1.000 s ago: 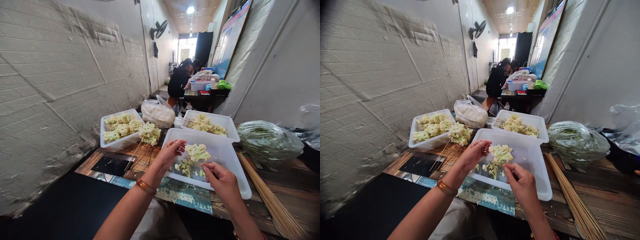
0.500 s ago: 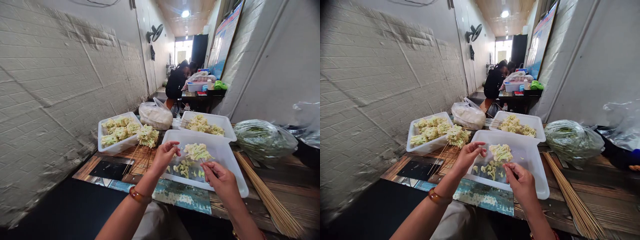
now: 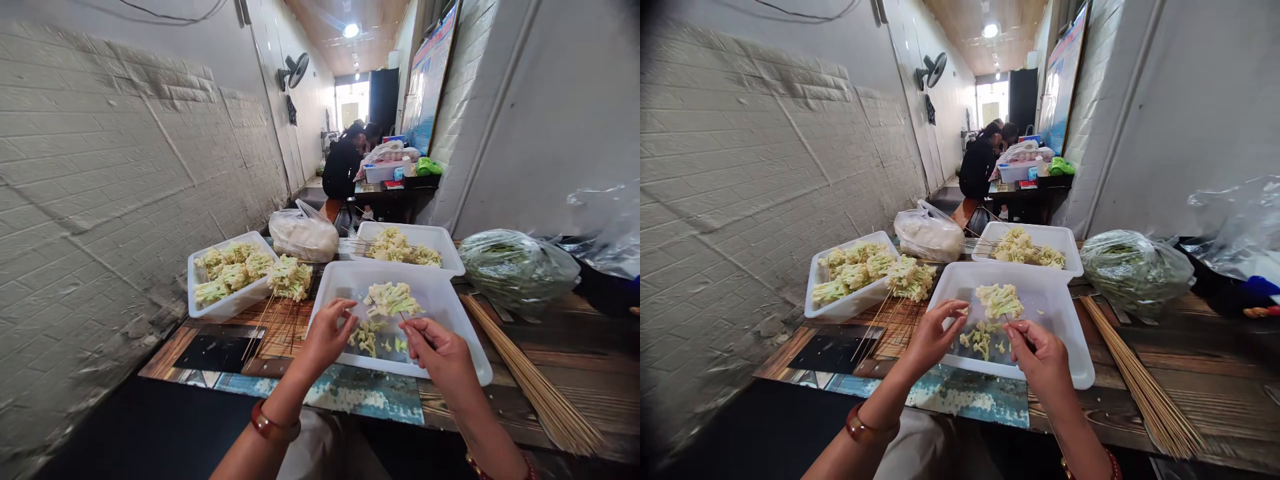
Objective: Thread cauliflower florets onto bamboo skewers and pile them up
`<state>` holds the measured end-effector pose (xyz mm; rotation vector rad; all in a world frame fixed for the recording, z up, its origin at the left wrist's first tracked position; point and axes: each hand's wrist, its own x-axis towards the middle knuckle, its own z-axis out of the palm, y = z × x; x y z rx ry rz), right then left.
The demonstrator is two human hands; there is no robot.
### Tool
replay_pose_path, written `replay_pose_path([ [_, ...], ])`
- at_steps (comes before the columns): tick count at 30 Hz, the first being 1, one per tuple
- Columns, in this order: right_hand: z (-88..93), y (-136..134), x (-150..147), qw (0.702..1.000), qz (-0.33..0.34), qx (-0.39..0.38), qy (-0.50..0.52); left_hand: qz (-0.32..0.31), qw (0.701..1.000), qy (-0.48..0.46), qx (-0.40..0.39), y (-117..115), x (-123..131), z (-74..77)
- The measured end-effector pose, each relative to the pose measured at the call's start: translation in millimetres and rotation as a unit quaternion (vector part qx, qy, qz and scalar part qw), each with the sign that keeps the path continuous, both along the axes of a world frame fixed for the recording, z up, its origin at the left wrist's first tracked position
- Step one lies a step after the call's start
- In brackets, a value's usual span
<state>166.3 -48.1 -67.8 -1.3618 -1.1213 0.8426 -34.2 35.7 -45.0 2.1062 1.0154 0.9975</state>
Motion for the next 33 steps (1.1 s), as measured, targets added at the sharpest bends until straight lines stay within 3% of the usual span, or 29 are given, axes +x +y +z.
replay_pose_path([
  [17,7.7,-3,-3,1.000,-0.012,-0.019,-0.019,0.006,1.000,-0.013,0.001,0,-1,-2.8],
  [25,-3.5,-3,3,0.999,-0.015,-0.051,-0.010,0.017,1.000,-0.009,-0.014,-5,-1,-7.8],
  [28,-7.7,-6,6,0.996,-0.045,-0.068,-0.022,0.025,0.999,0.008,-0.019,-11,-1,-8.7],
  [33,-16.1,-2,18,0.990,-0.066,-0.108,-0.067,0.015,0.998,-0.060,0.002,-12,-1,-10.6],
])
